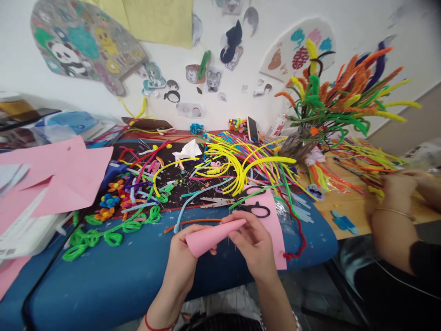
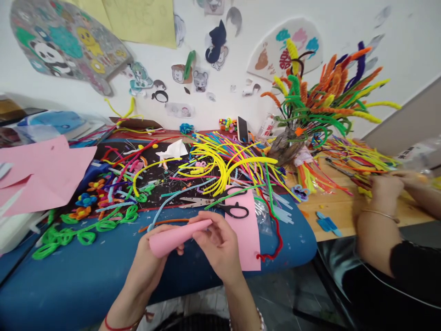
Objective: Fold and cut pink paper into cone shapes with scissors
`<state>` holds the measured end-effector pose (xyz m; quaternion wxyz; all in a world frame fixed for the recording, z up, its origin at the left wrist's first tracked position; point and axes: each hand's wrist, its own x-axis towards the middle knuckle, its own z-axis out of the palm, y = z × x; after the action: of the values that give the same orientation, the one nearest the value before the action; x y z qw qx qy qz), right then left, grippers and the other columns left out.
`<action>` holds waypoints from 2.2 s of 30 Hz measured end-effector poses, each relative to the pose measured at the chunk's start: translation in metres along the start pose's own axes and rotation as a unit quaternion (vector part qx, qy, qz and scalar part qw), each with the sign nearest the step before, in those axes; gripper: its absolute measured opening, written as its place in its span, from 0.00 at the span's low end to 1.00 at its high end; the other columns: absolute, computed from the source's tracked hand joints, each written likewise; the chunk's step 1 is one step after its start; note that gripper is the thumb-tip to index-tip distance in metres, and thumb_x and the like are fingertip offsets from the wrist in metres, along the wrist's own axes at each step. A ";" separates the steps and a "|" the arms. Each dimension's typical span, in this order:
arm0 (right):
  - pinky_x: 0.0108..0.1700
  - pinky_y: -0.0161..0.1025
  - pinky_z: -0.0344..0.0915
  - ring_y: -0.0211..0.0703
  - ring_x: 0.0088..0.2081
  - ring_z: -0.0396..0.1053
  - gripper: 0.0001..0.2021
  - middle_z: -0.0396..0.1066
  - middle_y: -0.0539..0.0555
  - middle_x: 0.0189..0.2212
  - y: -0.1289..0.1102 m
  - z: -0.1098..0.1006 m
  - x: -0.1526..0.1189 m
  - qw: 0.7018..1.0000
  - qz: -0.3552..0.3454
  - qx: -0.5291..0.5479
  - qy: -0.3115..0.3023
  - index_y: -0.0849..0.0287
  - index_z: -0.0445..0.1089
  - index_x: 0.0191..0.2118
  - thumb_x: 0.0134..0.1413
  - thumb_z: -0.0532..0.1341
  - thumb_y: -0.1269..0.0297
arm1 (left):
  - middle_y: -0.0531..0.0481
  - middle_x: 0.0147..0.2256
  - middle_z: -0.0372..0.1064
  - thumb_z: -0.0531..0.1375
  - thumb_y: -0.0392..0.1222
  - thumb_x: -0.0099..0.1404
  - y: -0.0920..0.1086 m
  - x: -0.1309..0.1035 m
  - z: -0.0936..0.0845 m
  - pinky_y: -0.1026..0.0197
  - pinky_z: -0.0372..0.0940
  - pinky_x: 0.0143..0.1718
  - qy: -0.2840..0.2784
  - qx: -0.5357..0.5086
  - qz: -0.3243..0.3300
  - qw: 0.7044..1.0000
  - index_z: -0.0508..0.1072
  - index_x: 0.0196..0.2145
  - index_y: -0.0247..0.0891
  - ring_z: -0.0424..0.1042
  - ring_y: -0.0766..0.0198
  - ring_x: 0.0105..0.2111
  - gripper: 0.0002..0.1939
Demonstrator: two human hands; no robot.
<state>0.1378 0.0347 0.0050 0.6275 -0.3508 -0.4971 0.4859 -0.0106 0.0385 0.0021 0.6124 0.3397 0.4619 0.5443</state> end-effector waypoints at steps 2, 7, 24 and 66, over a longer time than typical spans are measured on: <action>0.44 0.28 0.73 0.34 0.41 0.76 0.14 0.79 0.47 0.38 -0.001 0.000 0.000 0.999 0.032 -0.007 0.015 0.47 0.73 0.46 0.56 0.66 0.72 | 0.52 0.20 0.75 0.67 0.35 0.46 -0.001 0.001 0.000 0.68 0.66 0.23 0.010 0.002 0.010 1.000 0.79 0.26 0.36 0.71 0.68 0.19 0.06; 0.41 0.28 0.73 0.35 0.39 0.77 0.18 0.80 0.46 0.36 -0.004 -0.004 -0.003 0.997 0.064 -0.047 0.018 0.47 0.74 0.48 0.52 0.68 0.72 | 0.54 0.15 0.69 0.65 0.40 0.52 0.001 0.001 -0.002 0.68 0.63 0.20 -0.022 0.006 -0.013 1.000 0.76 0.25 0.35 0.67 0.69 0.15 0.05; 0.37 0.40 0.77 0.41 0.28 0.77 0.28 0.78 0.49 0.26 -0.022 -0.002 -0.002 0.975 0.195 -0.093 0.048 0.64 0.69 0.56 0.47 0.67 0.65 | 0.56 0.28 0.79 0.64 0.30 0.49 -0.006 -0.002 -0.026 0.71 0.67 0.31 0.094 0.294 0.260 0.915 0.78 0.27 0.41 0.76 0.68 0.27 0.08; 0.41 0.38 0.70 0.46 0.40 0.73 0.15 0.77 0.55 0.36 -0.009 -0.009 0.011 0.977 0.110 -0.158 0.087 0.58 0.75 0.38 0.56 0.62 0.51 | 0.45 0.46 0.76 0.57 0.29 0.62 -0.023 -0.007 -0.002 0.65 0.71 0.37 -0.045 0.448 0.421 0.788 0.73 0.55 0.48 0.77 0.60 0.38 0.26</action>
<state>0.1493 0.0433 0.0138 0.5475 -0.5387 -0.4696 0.4353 -0.0045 0.0273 -0.0183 0.1222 0.7604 0.4371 0.4646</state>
